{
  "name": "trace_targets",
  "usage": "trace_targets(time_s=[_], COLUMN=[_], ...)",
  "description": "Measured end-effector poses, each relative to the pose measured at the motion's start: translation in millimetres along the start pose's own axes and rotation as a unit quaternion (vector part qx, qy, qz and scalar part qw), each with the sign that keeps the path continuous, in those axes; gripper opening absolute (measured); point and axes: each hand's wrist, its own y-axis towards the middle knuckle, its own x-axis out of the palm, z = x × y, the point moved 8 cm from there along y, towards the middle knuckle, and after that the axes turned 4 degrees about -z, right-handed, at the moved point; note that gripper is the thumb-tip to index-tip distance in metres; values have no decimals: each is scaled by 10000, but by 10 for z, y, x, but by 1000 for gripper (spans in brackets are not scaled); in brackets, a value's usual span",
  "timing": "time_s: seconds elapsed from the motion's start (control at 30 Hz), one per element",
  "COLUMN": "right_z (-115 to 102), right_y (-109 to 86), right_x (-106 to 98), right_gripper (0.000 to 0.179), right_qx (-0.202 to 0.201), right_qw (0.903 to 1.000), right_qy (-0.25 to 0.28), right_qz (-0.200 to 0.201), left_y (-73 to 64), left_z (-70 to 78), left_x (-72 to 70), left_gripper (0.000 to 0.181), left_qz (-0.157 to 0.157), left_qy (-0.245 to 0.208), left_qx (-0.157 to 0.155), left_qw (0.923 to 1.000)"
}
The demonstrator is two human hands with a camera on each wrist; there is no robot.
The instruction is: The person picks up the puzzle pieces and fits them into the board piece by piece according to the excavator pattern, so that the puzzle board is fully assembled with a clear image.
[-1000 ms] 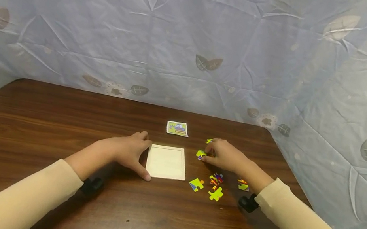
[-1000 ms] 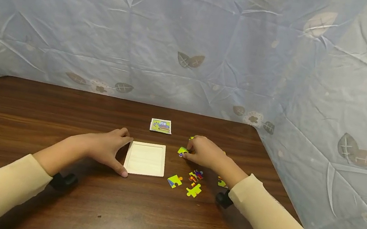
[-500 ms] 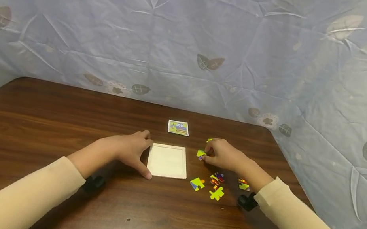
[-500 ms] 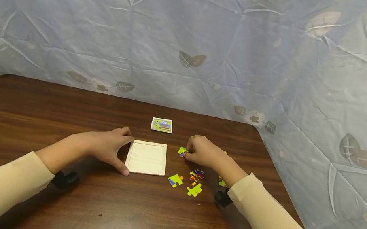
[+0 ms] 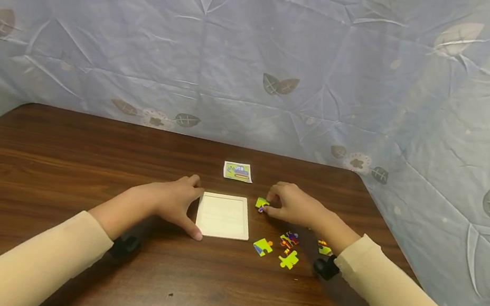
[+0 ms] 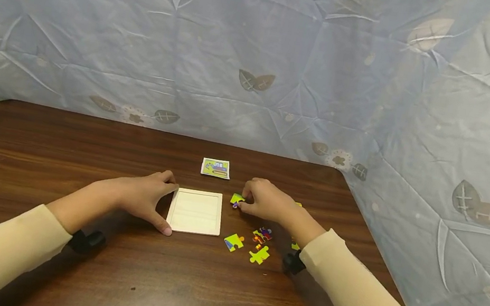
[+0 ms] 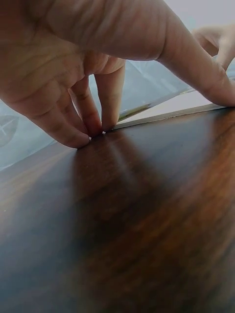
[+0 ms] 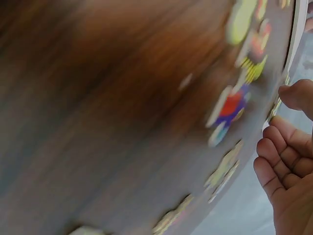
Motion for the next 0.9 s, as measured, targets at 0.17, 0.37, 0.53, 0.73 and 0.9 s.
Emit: trace_targets(time_s=[0.17,0.37,0.53,0.73,0.9], right_z=[-226,-461,-617,-732,-849], right_y=[90,192,291,420,497], right_x=[-39,2,75,76,71], right_gripper=[23,23,22,20,19], right_qx=[-250,-551,-645,-905,-1134], right_qw=[9997,9984,9976,9957,9933], right_qy=[11,74,57,-54,-164], right_qz=[6,-89,-259,-192,-161], left_y=[-19,-20,-12,-2,-4], left_z=[-13,-28,-47,-29,-25], left_x=[-16,-10,19,17,15], left_gripper=[109,110,109,111,113], left_qz=[37,68,49,84,34], left_qy=[-20,45,-16,-95,-24], left_qx=[-4,10,30,78,72], left_qw=[10000,10000,10000,9999,10000])
